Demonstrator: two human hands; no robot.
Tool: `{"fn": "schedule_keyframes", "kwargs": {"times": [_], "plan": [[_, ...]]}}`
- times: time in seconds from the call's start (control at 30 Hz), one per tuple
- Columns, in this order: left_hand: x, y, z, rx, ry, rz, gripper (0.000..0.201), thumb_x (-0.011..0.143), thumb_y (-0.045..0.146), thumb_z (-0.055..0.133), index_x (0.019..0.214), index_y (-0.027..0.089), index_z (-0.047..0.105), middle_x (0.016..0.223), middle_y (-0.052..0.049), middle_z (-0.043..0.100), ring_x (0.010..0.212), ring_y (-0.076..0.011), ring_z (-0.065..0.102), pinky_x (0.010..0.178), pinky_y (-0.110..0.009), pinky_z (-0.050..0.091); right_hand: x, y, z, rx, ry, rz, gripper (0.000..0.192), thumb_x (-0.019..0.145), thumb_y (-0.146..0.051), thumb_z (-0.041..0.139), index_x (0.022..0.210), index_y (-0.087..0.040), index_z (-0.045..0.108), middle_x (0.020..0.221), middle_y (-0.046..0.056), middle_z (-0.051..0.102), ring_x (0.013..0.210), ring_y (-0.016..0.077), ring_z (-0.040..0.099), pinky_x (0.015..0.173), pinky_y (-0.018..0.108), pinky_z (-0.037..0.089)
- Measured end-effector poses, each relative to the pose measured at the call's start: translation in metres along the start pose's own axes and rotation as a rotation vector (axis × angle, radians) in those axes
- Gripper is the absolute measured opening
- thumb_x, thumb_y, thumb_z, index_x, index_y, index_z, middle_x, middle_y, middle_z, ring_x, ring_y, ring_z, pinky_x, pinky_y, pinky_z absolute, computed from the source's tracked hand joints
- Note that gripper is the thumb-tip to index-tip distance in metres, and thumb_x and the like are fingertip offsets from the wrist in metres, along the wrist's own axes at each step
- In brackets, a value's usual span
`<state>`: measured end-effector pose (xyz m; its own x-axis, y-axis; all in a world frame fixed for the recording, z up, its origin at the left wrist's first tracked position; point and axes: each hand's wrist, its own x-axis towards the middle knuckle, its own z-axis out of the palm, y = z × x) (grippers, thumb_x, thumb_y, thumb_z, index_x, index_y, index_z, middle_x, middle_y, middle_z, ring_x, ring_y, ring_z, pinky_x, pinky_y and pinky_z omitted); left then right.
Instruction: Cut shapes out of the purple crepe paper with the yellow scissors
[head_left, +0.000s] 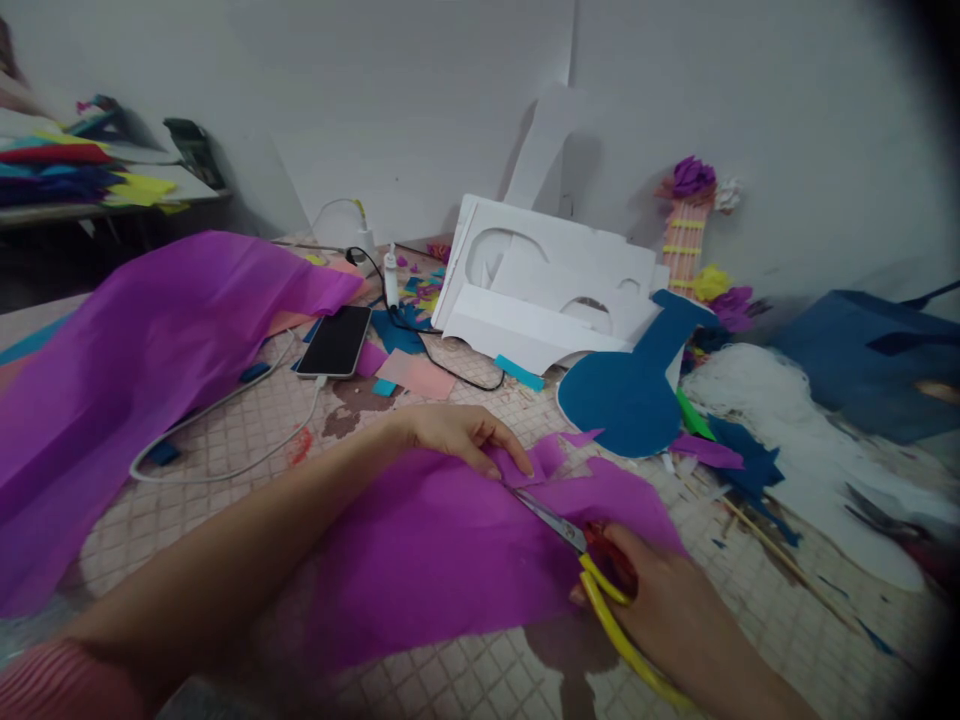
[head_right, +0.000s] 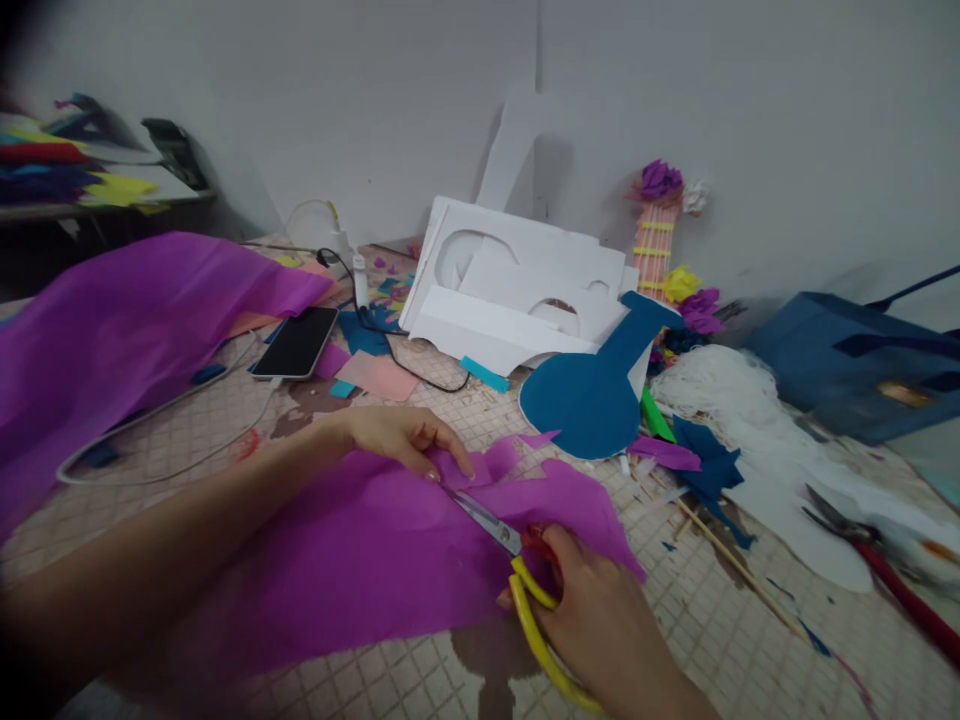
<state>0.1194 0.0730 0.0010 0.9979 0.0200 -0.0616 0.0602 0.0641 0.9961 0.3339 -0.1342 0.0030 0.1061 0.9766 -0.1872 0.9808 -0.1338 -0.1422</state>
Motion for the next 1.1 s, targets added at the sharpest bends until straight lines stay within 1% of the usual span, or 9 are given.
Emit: {"fn": "schedule_keyframes", "kwargs": {"times": [0.2,0.3,0.47,0.6,0.77,0.93,1.0,1.1], "plan": [[0.0002,-0.0006,-0.0011,0.009,-0.01,0.0,0.039,0.072,0.024,0.071,0.11,0.016,0.063,0.106,-0.006,0.066,0.089,-0.0133,0.062,0.082,-0.024,0.048,-0.0006,0.0011,0.0023,0.012,0.039,-0.014,0.037,0.075,-0.043,0.062,0.104,-0.021,0.055,0.083,0.006,0.073,0.073,0.0313,0.068,0.061,0.039,0.047],[-0.0001,0.0007,-0.0003,0.008,-0.003,0.009,0.039,0.072,0.024,0.071,0.109,0.015,0.063,0.106,-0.006,0.066,0.09,-0.0132,0.062,0.081,-0.023,0.048,0.0002,-0.001,0.0026,0.029,0.025,0.009,0.036,0.074,-0.041,0.063,0.103,-0.021,0.055,0.082,0.006,0.073,0.073,0.0303,0.068,0.061,0.037,0.046],[-0.0003,0.0015,0.0003,0.007,0.004,0.024,0.037,0.073,0.021,0.07,0.108,0.015,0.064,0.105,-0.004,0.066,0.091,-0.0115,0.061,0.082,-0.02,0.047,0.001,-0.003,0.0036,0.057,-0.014,0.048,0.037,0.075,-0.043,0.062,0.104,-0.021,0.054,0.082,0.005,0.072,0.076,0.0316,0.067,0.062,0.038,0.044],[-0.0001,0.0012,0.0,0.009,-0.002,0.027,0.037,0.072,0.021,0.07,0.109,0.016,0.064,0.107,-0.004,0.066,0.093,-0.0124,0.061,0.082,-0.021,0.047,0.0012,-0.0034,0.0033,0.056,-0.024,0.063,0.039,0.075,-0.045,0.061,0.105,-0.021,0.054,0.081,0.006,0.072,0.074,0.032,0.067,0.061,0.038,0.044],[-0.0003,0.0021,0.0007,0.001,-0.004,0.044,0.036,0.073,0.018,0.068,0.109,0.015,0.064,0.107,-0.003,0.066,0.093,-0.0119,0.061,0.082,-0.02,0.047,0.0002,-0.0053,0.003,0.054,-0.025,0.072,0.038,0.075,-0.042,0.06,0.105,-0.02,0.054,0.083,0.008,0.072,0.075,0.0325,0.066,0.063,0.039,0.044],[-0.0004,0.0031,0.0011,0.007,0.004,0.037,0.037,0.072,0.02,0.07,0.108,0.015,0.064,0.109,-0.004,0.065,0.094,-0.0127,0.061,0.082,-0.02,0.046,-0.001,-0.0055,0.0033,0.087,-0.048,0.086,0.039,0.075,-0.042,0.059,0.106,-0.02,0.054,0.082,0.009,0.072,0.076,0.0334,0.066,0.064,0.039,0.044],[-0.0006,0.0036,0.001,0.011,0.001,0.03,0.037,0.072,0.021,0.07,0.109,0.015,0.064,0.111,-0.005,0.065,0.096,-0.0133,0.06,0.083,-0.02,0.046,-0.0007,-0.0047,0.0029,0.128,-0.064,0.082,0.037,0.075,-0.041,0.06,0.104,-0.02,0.055,0.081,0.008,0.071,0.075,0.0324,0.065,0.063,0.039,0.043],[-0.0011,0.0051,0.001,0.023,-0.003,0.023,0.037,0.073,0.023,0.07,0.109,0.015,0.063,0.113,-0.005,0.064,0.097,-0.014,0.06,0.083,-0.021,0.046,0.0005,-0.0036,0.0015,0.211,-0.092,0.09,0.032,0.073,-0.039,0.061,0.1,-0.021,0.056,0.082,0.006,0.071,0.074,0.0284,0.065,0.062,0.036,0.043]]}}
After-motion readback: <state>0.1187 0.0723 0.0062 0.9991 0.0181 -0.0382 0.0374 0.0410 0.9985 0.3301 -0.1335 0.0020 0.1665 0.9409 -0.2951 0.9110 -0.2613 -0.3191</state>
